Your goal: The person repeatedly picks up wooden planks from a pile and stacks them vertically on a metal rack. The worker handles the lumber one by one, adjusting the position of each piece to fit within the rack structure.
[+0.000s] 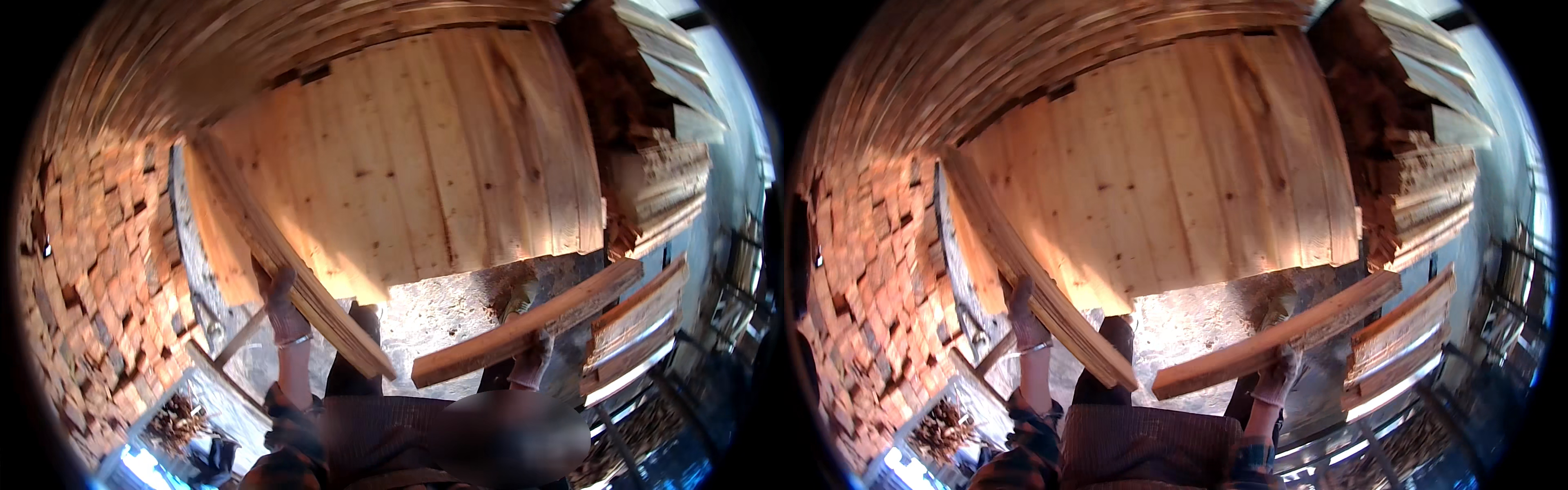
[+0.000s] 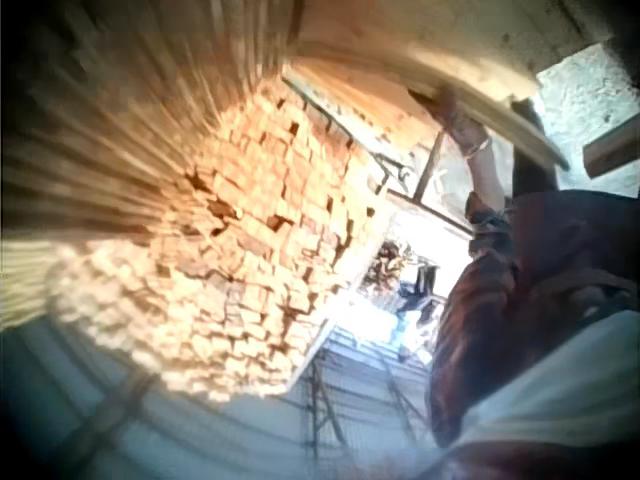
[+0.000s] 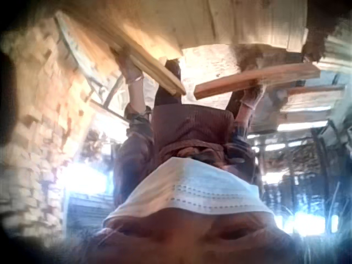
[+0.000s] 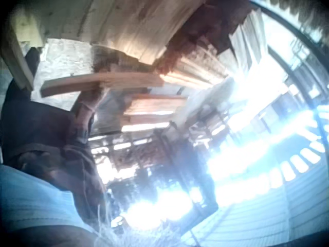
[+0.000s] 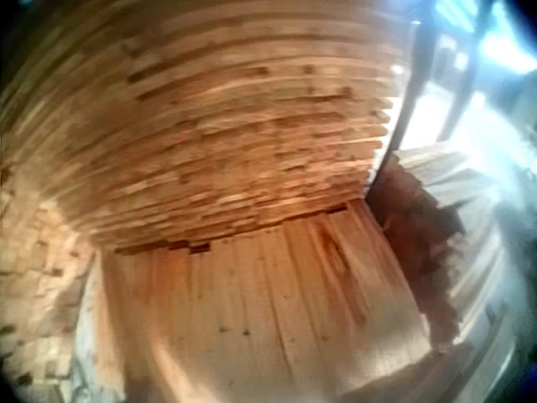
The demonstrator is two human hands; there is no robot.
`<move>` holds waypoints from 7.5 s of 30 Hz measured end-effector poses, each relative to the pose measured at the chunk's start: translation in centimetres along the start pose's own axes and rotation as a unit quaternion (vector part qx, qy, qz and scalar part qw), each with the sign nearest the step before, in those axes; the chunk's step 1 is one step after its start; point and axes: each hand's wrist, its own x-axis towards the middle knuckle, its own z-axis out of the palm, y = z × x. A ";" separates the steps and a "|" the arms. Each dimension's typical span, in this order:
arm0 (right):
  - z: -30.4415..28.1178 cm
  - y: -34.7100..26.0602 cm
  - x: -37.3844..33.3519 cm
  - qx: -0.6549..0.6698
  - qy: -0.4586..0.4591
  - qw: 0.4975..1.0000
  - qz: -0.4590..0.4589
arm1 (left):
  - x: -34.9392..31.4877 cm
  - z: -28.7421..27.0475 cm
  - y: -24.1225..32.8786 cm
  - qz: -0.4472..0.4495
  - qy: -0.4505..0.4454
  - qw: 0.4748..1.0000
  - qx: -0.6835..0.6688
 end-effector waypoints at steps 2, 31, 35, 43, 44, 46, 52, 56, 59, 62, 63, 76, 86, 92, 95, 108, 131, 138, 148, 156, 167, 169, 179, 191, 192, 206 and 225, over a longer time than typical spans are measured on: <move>5.6 -4.1 -0.7 -0.081 -0.122 0.989 0.002 | -2.6 -3.8 -0.2 -0.022 0.048 0.997 -0.063; 59.1 14.3 -3.4 -0.625 -0.600 0.244 -0.436 | -15.8 -14.0 -12.8 -0.213 0.359 0.843 -0.340; 66.2 21.2 -2.1 -0.597 -0.585 0.177 -0.521 | -15.0 -15.4 -6.0 -0.214 0.329 0.814 -0.429; 69.1 27.9 -1.7 -0.605 -0.515 0.137 -0.592 | -13.3 -16.7 -3.7 -0.205 0.320 0.833 -0.401; 68.8 27.6 -2.6 -0.605 -0.510 0.134 -0.596 | -13.2 -17.1 -3.7 -0.200 0.311 0.836 -0.405; 66.7 25.4 -4.9 -0.616 -0.500 0.124 -0.596 | -13.3 -17.5 -4.2 -0.188 0.306 0.847 -0.392; 48.4 23.5 -12.5 -0.643 -0.601 0.133 -0.456 | -12.0 -18.9 -0.4 -0.190 0.297 0.857 -0.375; 41.1 28.1 -17.0 -0.656 -0.638 0.170 -0.366 | -11.2 -19.6 0.5 -0.181 0.272 0.863 -0.384; 40.3 29.6 -16.8 -0.657 -0.609 0.200 -0.397 | -10.1 -19.8 1.2 -0.189 0.258 0.878 -0.355; 39.9 29.8 -14.8 -0.574 -0.627 0.227 -0.475 | -8.3 -18.5 2.1 -0.189 0.247 0.901 -0.301; 39.6 29.0 -14.7 -0.595 -0.660 0.315 -0.333 | -8.0 -17.8 2.3 -0.189 0.247 0.907 -0.284; 41.6 5.6 -5.2 -0.571 -0.623 0.532 -0.057 | -1.1 -0.3 4.5 -0.188 0.067 0.978 -0.064; 45.1 0.2 20.6 -0.624 -0.388 0.235 -0.636 | 9.7 4.9 -7.5 0.128 0.155 0.653 0.731; 47.4 0.9 22.3 -0.595 -0.474 0.269 -0.590 | 10.5 0.2 -10.4 -0.005 0.132 0.629 0.766; 47.9 1.4 22.2 -0.628 -0.441 0.273 -0.581 | 9.7 0.6 -10.3 -0.019 0.130 0.658 0.742; 46.5 1.6 9.9 -0.699 -0.435 0.527 -0.211 | 8.4 6.1 -3.2 -0.083 0.104 0.784 0.606; 20.9 -1.0 16.1 -0.689 -0.359 0.179 -0.604 | 2.9 -2.6 -10.2 0.199 -0.246 0.546 0.776; 20.3 3.3 15.5 -0.745 -0.201 0.196 -0.605 | 2.8 -3.7 -11.7 0.288 -0.258 0.565 0.728; 21.5 -3.5 11.0 -0.679 -0.300 0.666 -0.073 | 1.8 -1.7 -9.5 0.206 -0.273 0.455 0.822; 22.8 -1.9 11.0 -0.640 -0.310 0.703 -0.022 | 3.9 -5.2 -11.2 0.270 -0.211 0.368 0.865; 17.8 -8.4 6.4 -0.655 -0.293 0.667 -0.201 | 5.4 0.7 -8.4 0.320 -0.387 0.641 0.581; 11.2 -12.2 4.3 -0.647 -0.222 0.722 -0.106 | -0.7 9.2 -7.1 0.203 -0.405 0.735 0.505; -10.7 -18.9 12.9 -0.374 -0.006 0.927 0.012 | -15.4 36.0 -12.3 0.055 -0.476 0.816 0.323; -4.5 -37.4 26.5 -0.197 -0.070 0.978 0.021 | -12.6 57.8 -3.5 -0.005 -0.276 0.938 0.210; -3.9 -37.9 28.2 -0.212 -0.065 0.975 0.003 | -11.6 59.1 -3.9 -0.026 -0.273 0.941 0.200; 18.9 -40.8 40.7 -0.215 -0.121 0.968 0.040 | 0.0 65.7 -15.3 0.040 -0.280 0.917 0.283; 17.0 -44.8 42.1 -0.035 -0.058 0.989 0.128 | -14.8 74.8 -9.1 -0.072 -0.164 0.968 0.177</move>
